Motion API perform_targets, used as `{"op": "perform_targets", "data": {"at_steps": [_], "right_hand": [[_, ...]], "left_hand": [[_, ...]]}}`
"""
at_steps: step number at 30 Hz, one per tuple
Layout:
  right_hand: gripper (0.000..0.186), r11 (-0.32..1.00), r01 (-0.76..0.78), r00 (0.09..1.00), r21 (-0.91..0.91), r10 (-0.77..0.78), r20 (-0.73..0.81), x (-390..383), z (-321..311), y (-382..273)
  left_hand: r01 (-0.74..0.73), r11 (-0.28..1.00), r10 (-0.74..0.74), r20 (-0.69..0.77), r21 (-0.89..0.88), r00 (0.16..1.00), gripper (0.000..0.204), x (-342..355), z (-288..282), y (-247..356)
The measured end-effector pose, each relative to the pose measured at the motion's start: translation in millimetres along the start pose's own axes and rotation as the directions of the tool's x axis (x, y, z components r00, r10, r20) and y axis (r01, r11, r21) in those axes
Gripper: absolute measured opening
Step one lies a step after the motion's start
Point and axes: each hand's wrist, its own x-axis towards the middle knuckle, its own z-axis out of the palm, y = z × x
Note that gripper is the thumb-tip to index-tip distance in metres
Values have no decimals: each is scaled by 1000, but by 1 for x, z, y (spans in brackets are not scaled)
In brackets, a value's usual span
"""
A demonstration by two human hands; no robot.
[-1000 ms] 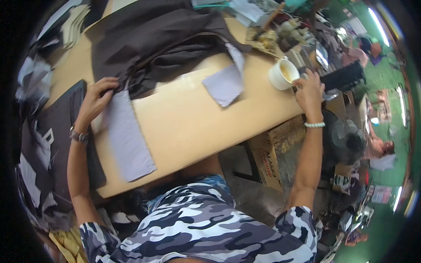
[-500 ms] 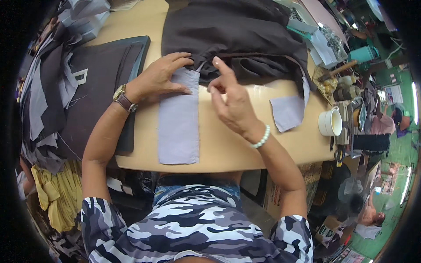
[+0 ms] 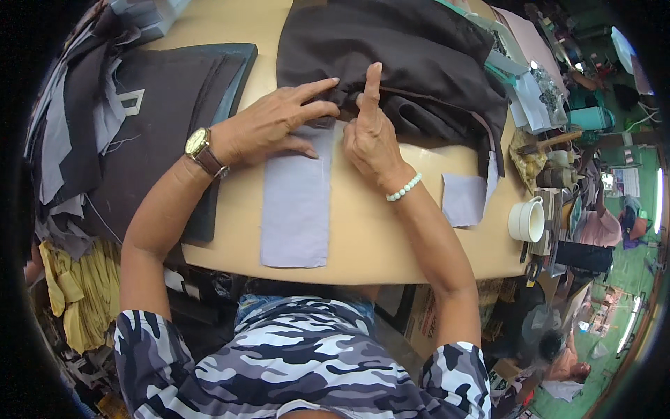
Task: The person aligns and presses fabric strips onto garment panels by hand, sets each piece aside, and repeats the process with subsequent fabric pieces.
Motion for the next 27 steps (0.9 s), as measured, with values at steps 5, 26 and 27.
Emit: {"op": "perform_targets", "data": {"at_steps": [5,26,27], "right_hand": [[75,956,-33,997,291,53,-61,-12,-6,3],[41,987,29,992,155,-47,113,-11,-12,0],[40,978,2,994,207,-25,110,-11,-12,1]], "left_hand": [[13,994,-19,53,108,998,75,3,6,-11],[95,993,-102,111,67,988,94,9,17,-27],[96,993,-103,113,69,988,94,9,18,-26]]}}
